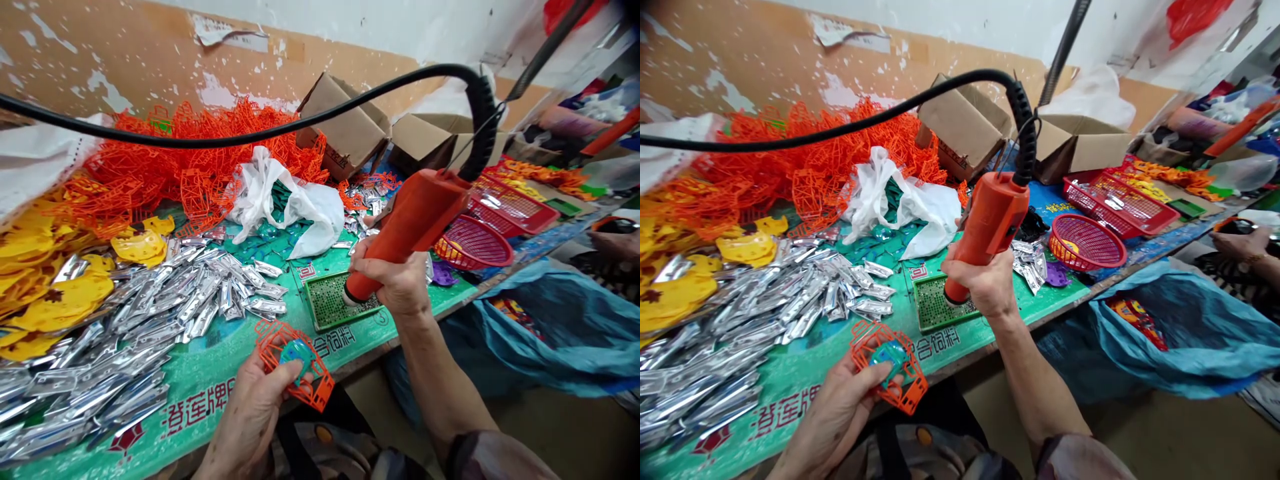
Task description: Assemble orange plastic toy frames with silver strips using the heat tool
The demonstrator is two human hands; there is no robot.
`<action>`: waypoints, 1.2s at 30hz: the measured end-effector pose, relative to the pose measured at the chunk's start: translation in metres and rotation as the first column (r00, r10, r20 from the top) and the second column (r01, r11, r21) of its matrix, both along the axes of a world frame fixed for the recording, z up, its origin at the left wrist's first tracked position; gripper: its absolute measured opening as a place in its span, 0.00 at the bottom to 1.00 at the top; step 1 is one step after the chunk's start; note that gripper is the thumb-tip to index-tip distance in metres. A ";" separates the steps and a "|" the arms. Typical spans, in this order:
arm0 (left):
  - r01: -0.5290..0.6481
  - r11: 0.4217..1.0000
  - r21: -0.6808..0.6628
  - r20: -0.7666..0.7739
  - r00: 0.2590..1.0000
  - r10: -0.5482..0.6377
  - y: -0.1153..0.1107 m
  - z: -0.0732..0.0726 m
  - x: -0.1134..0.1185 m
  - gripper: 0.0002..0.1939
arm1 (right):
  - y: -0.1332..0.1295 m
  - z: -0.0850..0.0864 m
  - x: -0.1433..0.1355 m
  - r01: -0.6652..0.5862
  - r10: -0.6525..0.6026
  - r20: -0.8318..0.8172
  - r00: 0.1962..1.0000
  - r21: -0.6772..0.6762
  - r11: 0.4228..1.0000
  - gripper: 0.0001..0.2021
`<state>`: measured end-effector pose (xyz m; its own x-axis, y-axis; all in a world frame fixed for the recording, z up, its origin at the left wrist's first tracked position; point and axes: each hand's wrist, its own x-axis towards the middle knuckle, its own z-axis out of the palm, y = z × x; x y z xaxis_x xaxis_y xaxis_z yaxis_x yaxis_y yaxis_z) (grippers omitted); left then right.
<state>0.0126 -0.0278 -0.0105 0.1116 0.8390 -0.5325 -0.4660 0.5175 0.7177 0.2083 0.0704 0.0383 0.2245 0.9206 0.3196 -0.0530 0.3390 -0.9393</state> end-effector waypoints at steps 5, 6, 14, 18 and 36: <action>0.009 0.999 -0.044 -0.013 1.000 -0.010 0.000 -0.002 -0.002 0.20 | -0.001 0.001 -0.002 0.030 -0.030 0.001 1.000 0.002 1.000 0.08; 0.009 0.999 -0.047 -0.015 1.000 -0.010 -0.001 -0.003 -0.002 0.20 | -0.002 0.001 -0.002 0.036 -0.036 0.000 0.999 0.002 0.999 0.08; -0.004 0.998 -0.062 -0.015 1.000 0.003 -0.001 -0.003 -0.002 0.24 | -0.005 -0.003 -0.001 0.043 -0.043 0.020 0.999 0.019 0.999 0.08; 0.003 0.999 -0.054 -0.022 1.000 -0.004 -0.001 -0.005 -0.002 0.23 | -0.003 -0.004 -0.002 0.054 -0.054 -0.016 0.998 0.009 0.998 0.11; -0.008 0.999 -0.033 0.000 1.000 0.008 -0.001 -0.006 0.000 0.23 | -0.005 0.022 -0.005 0.044 -0.038 -0.123 0.992 0.047 0.998 0.08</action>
